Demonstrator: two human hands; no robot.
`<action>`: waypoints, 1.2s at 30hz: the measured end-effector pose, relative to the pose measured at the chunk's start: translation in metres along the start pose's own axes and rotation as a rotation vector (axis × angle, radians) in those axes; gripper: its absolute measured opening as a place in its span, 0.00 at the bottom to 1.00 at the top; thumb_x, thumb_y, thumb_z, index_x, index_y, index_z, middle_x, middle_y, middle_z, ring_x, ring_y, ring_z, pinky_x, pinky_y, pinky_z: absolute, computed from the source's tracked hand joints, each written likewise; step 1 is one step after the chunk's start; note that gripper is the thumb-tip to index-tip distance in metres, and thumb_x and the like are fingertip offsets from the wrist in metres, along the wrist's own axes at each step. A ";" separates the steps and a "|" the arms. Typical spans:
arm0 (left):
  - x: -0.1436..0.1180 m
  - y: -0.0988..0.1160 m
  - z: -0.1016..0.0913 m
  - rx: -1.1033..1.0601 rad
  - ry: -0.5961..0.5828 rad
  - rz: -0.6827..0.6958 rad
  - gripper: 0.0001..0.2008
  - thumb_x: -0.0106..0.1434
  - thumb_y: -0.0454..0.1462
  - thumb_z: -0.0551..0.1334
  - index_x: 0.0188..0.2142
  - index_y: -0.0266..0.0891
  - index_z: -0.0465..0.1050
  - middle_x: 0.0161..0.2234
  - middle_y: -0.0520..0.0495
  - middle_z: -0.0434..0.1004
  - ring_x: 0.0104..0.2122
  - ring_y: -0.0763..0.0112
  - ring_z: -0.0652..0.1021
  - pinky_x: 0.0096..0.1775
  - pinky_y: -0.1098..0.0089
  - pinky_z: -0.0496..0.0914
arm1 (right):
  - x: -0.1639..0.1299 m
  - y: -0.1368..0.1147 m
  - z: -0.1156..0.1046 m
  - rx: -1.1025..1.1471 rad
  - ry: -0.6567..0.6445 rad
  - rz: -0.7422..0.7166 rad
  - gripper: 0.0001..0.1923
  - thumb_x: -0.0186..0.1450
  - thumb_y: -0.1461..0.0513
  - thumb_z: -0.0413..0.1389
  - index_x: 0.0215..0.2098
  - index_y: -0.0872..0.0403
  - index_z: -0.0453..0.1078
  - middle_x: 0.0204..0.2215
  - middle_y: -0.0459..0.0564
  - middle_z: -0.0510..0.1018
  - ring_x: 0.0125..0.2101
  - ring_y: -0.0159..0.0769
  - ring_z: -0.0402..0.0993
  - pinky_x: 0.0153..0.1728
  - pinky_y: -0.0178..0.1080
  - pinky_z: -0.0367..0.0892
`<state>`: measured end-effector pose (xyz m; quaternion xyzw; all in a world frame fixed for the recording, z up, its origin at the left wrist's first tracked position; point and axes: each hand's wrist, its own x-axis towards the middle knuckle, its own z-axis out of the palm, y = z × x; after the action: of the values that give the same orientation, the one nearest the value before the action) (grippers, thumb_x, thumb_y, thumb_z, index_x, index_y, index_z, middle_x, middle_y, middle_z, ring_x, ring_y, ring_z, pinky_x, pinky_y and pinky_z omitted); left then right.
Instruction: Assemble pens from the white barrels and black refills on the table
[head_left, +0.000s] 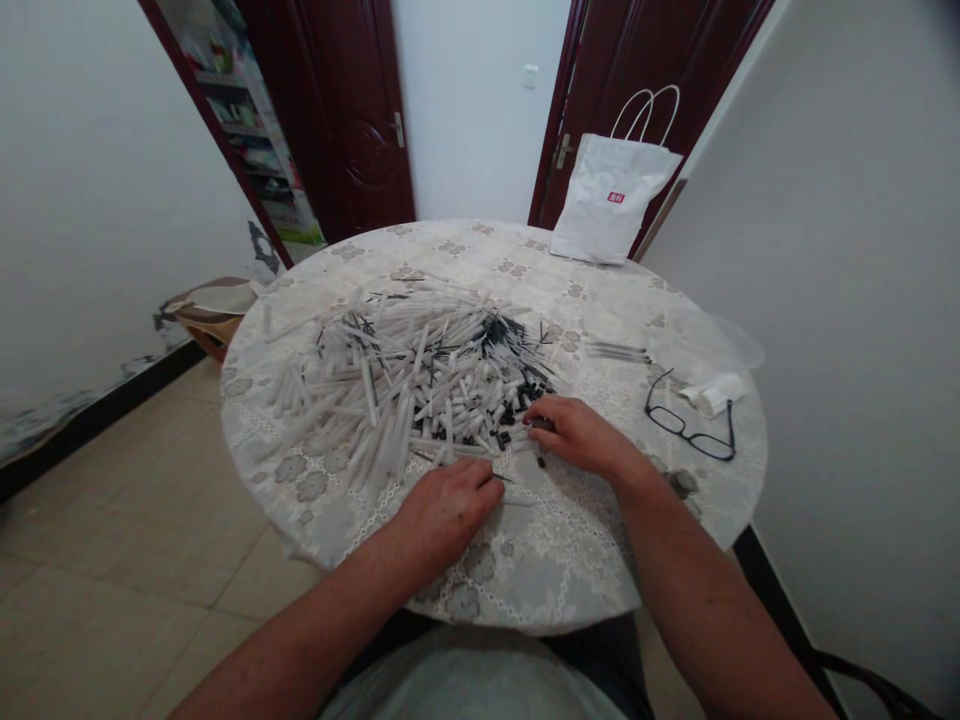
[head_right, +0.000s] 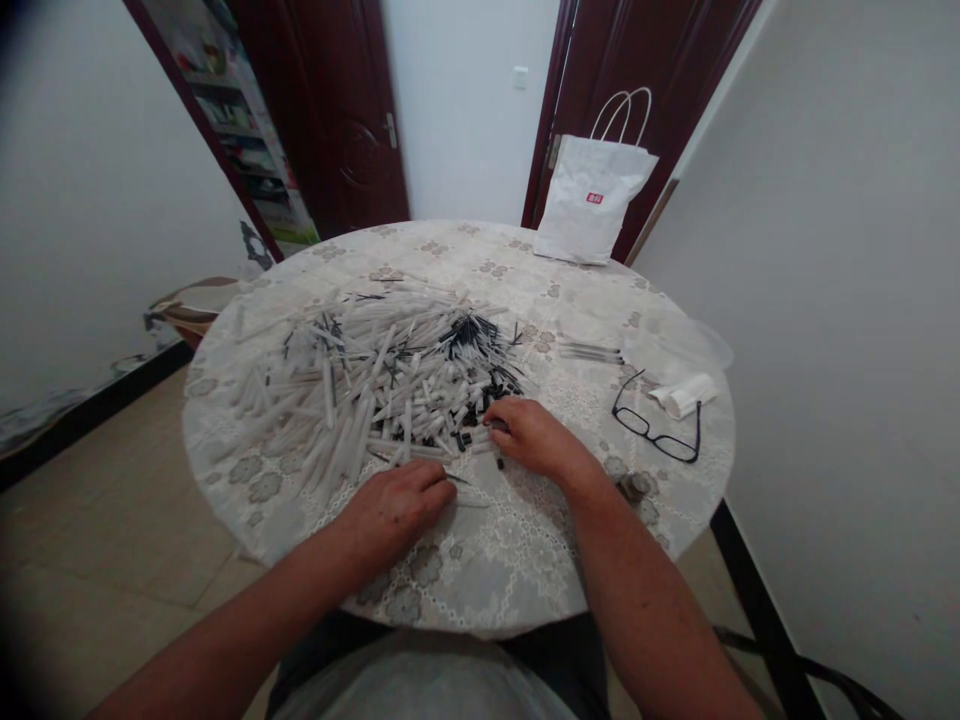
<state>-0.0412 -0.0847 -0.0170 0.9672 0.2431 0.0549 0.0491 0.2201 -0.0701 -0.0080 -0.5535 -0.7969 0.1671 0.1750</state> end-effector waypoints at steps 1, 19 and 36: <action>0.002 -0.001 0.002 0.011 0.008 0.009 0.03 0.66 0.31 0.62 0.37 0.40 0.71 0.37 0.46 0.74 0.36 0.63 0.74 0.35 0.66 0.70 | 0.000 0.002 0.000 -0.005 0.020 0.013 0.09 0.65 0.67 0.57 0.43 0.54 0.76 0.38 0.51 0.79 0.40 0.38 0.74 0.44 0.37 0.65; 0.035 -0.005 -0.009 -1.211 0.467 -0.447 0.05 0.69 0.39 0.55 0.38 0.41 0.65 0.28 0.52 0.72 0.25 0.71 0.75 0.27 0.70 0.71 | 0.002 0.027 0.001 -0.059 0.149 0.153 0.13 0.64 0.68 0.58 0.48 0.56 0.75 0.42 0.54 0.77 0.40 0.37 0.73 0.45 0.38 0.66; 0.039 -0.011 0.009 -1.414 0.895 -0.556 0.12 0.69 0.47 0.59 0.43 0.43 0.62 0.36 0.50 0.78 0.28 0.68 0.79 0.28 0.69 0.74 | 0.001 -0.058 0.020 -0.317 -0.259 -0.089 0.08 0.66 0.61 0.53 0.38 0.55 0.74 0.36 0.54 0.80 0.33 0.38 0.74 0.32 0.37 0.55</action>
<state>-0.0113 -0.0570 -0.0243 0.5039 0.3751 0.5525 0.5478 0.1624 -0.0903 0.0013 -0.5125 -0.8526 0.1016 -0.0110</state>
